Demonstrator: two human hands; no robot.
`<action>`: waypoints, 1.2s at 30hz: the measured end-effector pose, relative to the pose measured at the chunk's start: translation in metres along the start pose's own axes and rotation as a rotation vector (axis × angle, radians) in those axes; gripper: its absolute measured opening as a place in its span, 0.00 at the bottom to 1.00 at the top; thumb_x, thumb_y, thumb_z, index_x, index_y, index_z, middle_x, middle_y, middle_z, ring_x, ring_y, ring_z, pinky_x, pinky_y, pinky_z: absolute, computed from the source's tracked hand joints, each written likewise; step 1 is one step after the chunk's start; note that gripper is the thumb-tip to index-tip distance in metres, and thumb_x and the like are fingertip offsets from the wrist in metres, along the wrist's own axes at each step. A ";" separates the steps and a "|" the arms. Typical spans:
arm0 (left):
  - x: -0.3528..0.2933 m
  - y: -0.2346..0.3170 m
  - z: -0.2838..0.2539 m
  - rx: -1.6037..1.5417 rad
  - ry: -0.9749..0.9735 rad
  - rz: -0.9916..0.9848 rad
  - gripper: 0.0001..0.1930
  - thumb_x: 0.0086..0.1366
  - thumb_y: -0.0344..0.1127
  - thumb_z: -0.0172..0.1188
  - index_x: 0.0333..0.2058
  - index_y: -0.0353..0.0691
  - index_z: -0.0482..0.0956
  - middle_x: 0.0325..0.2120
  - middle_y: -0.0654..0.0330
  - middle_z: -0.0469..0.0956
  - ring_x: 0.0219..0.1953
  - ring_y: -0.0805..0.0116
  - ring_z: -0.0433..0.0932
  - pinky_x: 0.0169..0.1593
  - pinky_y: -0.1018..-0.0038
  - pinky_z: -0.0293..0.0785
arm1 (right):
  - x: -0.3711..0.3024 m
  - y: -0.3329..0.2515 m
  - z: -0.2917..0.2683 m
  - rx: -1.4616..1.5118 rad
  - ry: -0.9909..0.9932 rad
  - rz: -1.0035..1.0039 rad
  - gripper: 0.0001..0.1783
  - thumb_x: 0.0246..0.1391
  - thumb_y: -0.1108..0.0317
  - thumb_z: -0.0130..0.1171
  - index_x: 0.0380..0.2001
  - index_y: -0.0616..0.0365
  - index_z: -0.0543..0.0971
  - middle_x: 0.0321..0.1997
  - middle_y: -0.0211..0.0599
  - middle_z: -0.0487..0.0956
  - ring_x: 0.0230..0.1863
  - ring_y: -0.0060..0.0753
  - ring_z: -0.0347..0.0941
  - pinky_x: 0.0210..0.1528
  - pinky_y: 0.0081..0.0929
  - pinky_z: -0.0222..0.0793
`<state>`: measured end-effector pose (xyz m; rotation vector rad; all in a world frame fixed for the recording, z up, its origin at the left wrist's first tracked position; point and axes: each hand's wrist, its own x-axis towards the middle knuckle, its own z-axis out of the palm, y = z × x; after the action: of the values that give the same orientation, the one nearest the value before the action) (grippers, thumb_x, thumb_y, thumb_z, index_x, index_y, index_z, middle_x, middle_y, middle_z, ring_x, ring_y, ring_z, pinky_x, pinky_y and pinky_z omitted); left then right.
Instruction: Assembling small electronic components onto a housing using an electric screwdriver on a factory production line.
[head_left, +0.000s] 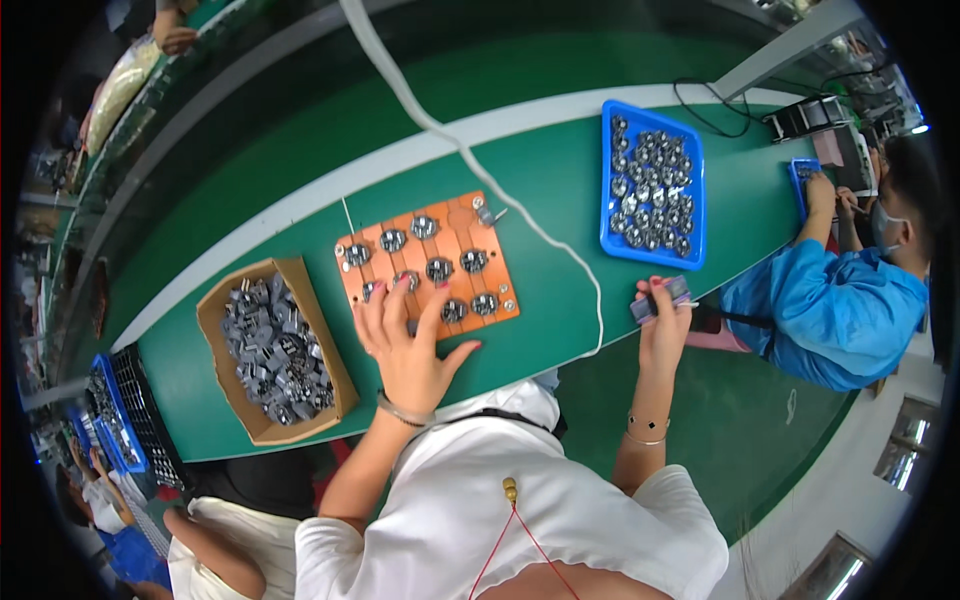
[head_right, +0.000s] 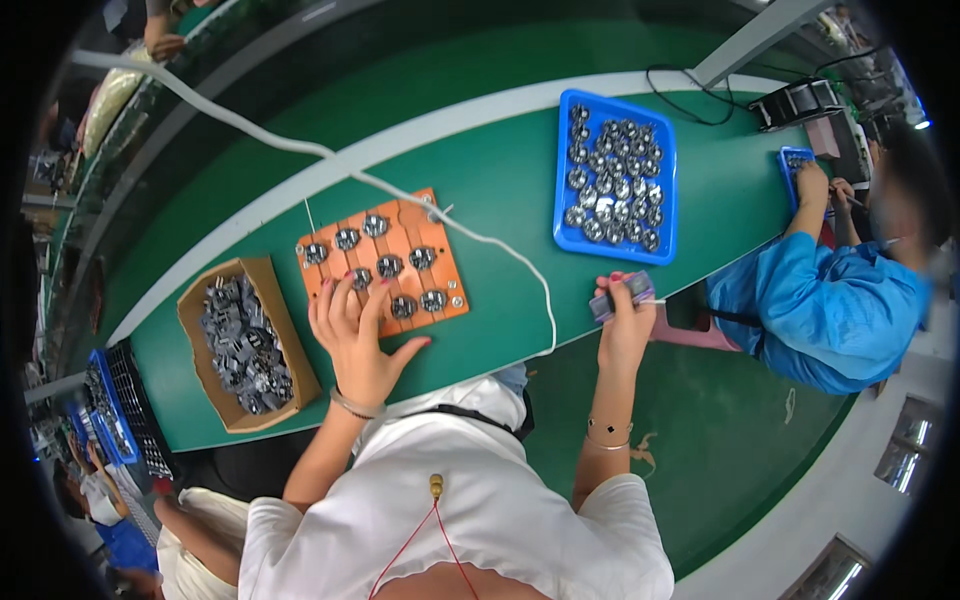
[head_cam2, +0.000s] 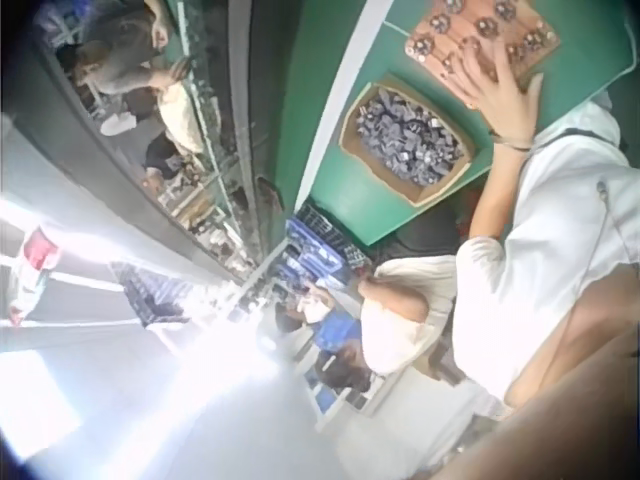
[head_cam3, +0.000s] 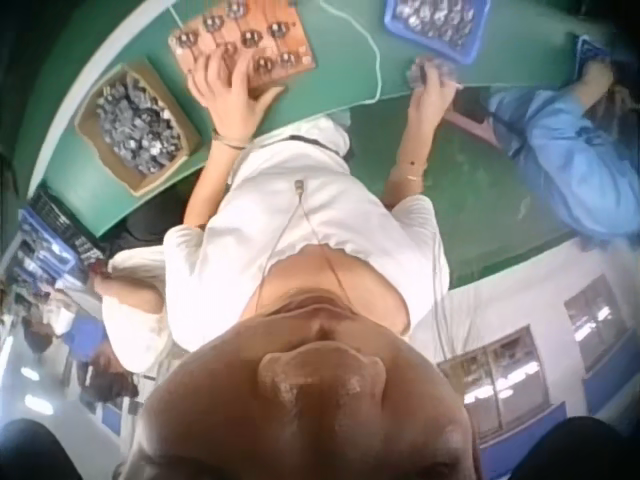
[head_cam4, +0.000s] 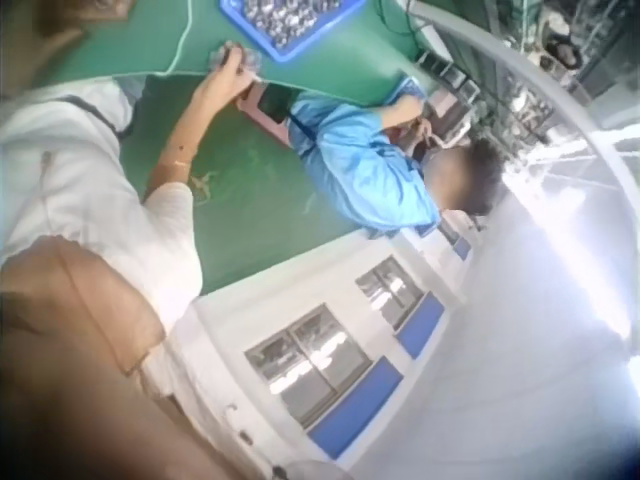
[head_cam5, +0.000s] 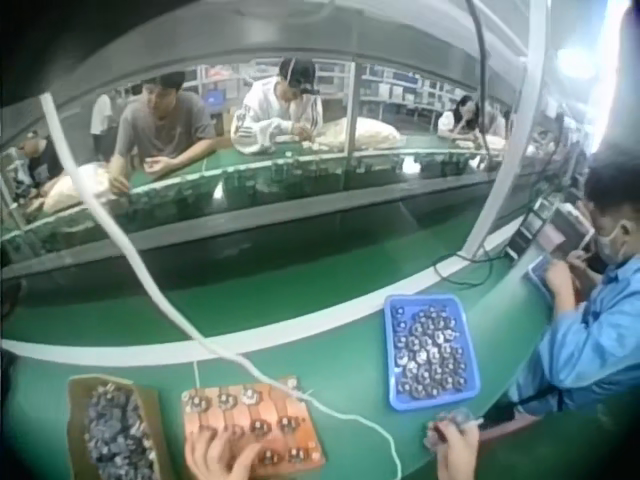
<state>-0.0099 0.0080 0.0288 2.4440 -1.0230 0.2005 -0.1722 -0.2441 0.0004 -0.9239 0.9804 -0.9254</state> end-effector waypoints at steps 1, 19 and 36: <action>-0.003 -0.001 0.002 0.045 -0.014 -0.065 0.45 0.36 0.49 0.75 0.56 0.53 0.67 0.59 0.51 0.56 0.63 0.46 0.50 0.63 0.44 0.41 | 0.002 0.001 0.001 -0.138 0.012 -0.018 0.08 0.53 0.76 0.56 0.37 0.62 0.72 0.39 0.38 0.75 0.35 0.30 0.75 0.39 0.26 0.71; 0.065 -0.024 0.020 0.028 0.178 -0.220 0.57 0.24 0.41 0.80 0.60 0.52 0.61 0.63 0.54 0.50 0.62 0.48 0.54 0.57 0.53 0.58 | 0.026 0.018 0.023 -0.080 0.015 -0.165 0.11 0.50 0.78 0.58 0.35 0.64 0.68 0.29 0.37 0.75 0.27 0.29 0.76 0.30 0.23 0.73; 0.206 -0.087 0.047 0.014 0.146 -0.104 0.55 0.29 0.50 0.77 0.61 0.61 0.60 0.62 0.49 0.52 0.62 0.44 0.54 0.58 0.53 0.62 | 0.016 -0.009 -0.005 -0.462 -0.257 -0.054 0.14 0.44 0.80 0.61 0.35 0.61 0.70 0.25 0.30 0.75 0.19 0.20 0.70 0.21 0.19 0.68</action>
<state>0.1949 -0.0922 0.0187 2.4470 -0.8329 0.3464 -0.1745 -0.2625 0.0036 -1.4266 0.9658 -0.6100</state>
